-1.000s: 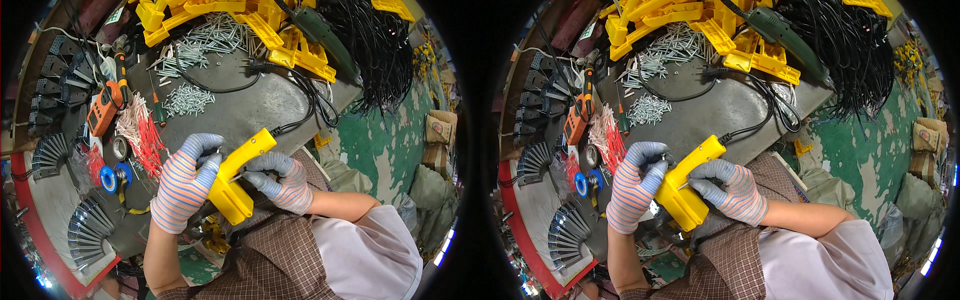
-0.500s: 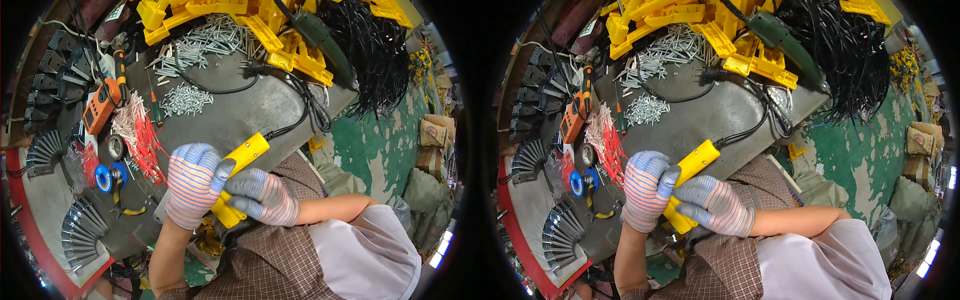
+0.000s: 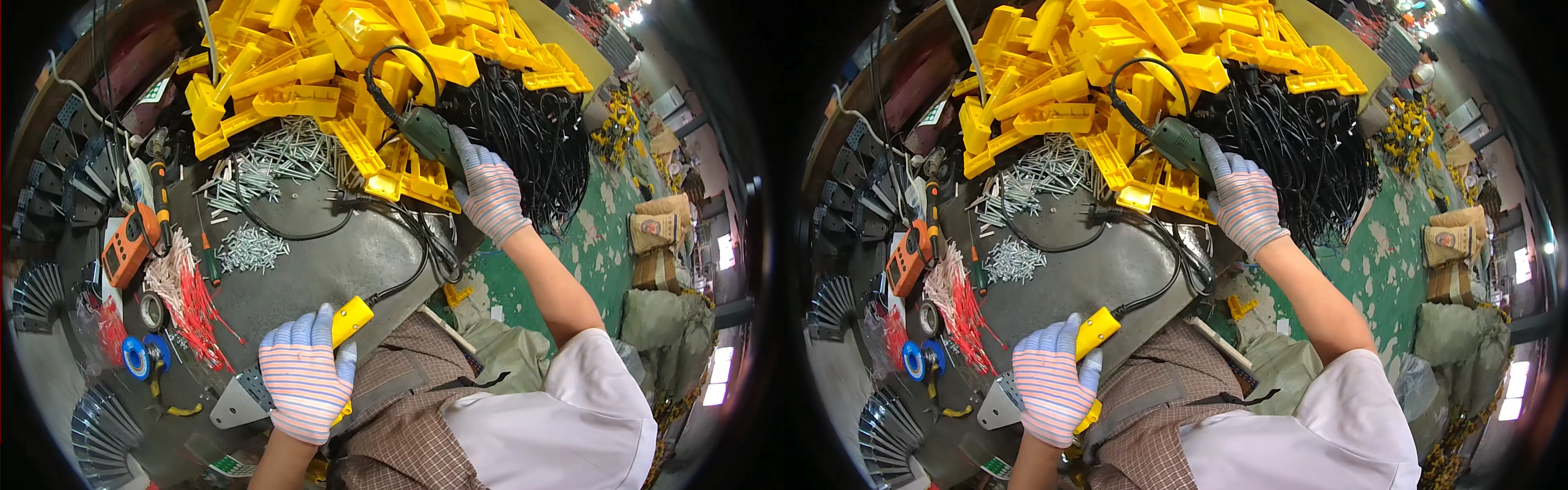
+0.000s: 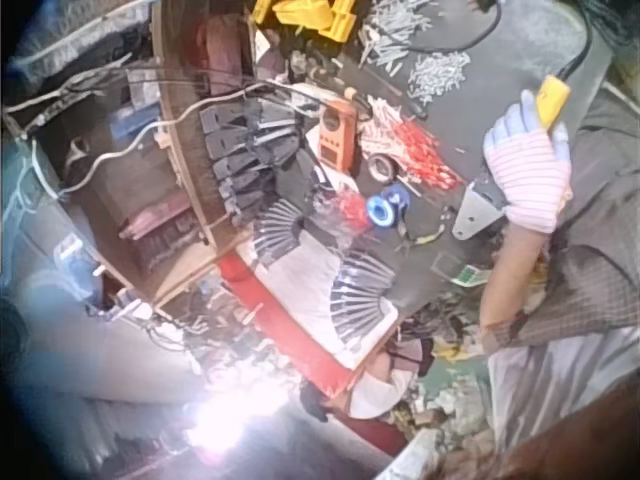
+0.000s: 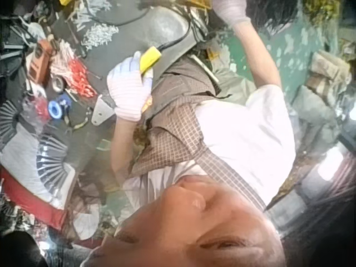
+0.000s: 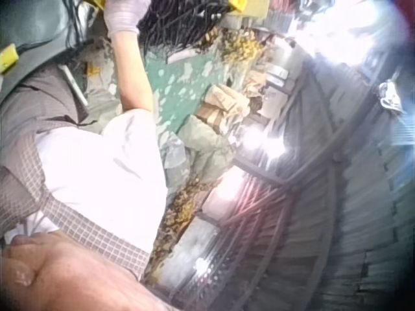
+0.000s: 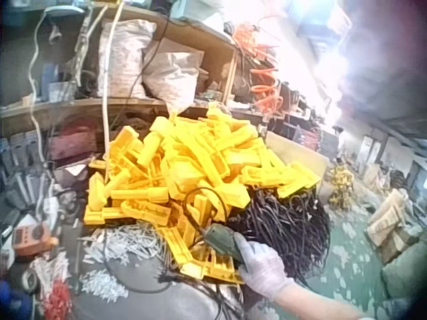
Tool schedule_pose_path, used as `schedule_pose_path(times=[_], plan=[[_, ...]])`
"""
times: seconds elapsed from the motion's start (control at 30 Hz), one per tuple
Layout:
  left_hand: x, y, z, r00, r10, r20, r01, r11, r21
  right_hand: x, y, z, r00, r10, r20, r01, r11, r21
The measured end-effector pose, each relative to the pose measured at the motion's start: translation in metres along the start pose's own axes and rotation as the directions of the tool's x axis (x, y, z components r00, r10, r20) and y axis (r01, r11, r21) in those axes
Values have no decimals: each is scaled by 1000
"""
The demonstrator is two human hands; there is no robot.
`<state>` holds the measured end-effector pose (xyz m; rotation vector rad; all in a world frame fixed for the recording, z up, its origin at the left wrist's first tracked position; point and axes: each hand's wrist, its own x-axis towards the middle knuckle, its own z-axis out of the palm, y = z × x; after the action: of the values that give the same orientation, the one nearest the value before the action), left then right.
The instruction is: The person assembles internal wiring, a metal heating element, and a circuit board into a yellow plastic handheld housing, securing components with screws. This is done using an electric drill, a soldering iron, and pliers.
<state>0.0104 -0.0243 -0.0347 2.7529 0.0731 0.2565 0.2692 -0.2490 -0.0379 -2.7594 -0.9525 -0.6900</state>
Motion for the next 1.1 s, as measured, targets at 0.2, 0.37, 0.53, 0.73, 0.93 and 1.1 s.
schedule_pose_path(times=[0.2,0.37,0.53,0.73,0.93,1.1], plan=[[8,4,4,998,-64,25,63,996,59,11,11,-12,994,34,104,-95,745,660],[4,2,4,995,-98,-17,99,993,68,40,-54,-92,917,26,398,-364,-355,861],[10,4,8,990,-143,2,143,988,64,19,-132,-91,885,-160,438,-463,-415,783],[6,-1,12,991,-108,-77,116,987,113,15,-144,-69,933,-222,282,-346,-342,874],[4,-1,14,986,-116,-123,128,987,99,9,-146,-44,955,-290,66,-146,-267,953],[6,-1,12,988,-136,-71,139,990,38,12,-154,-31,918,-388,-80,-57,-328,943]])
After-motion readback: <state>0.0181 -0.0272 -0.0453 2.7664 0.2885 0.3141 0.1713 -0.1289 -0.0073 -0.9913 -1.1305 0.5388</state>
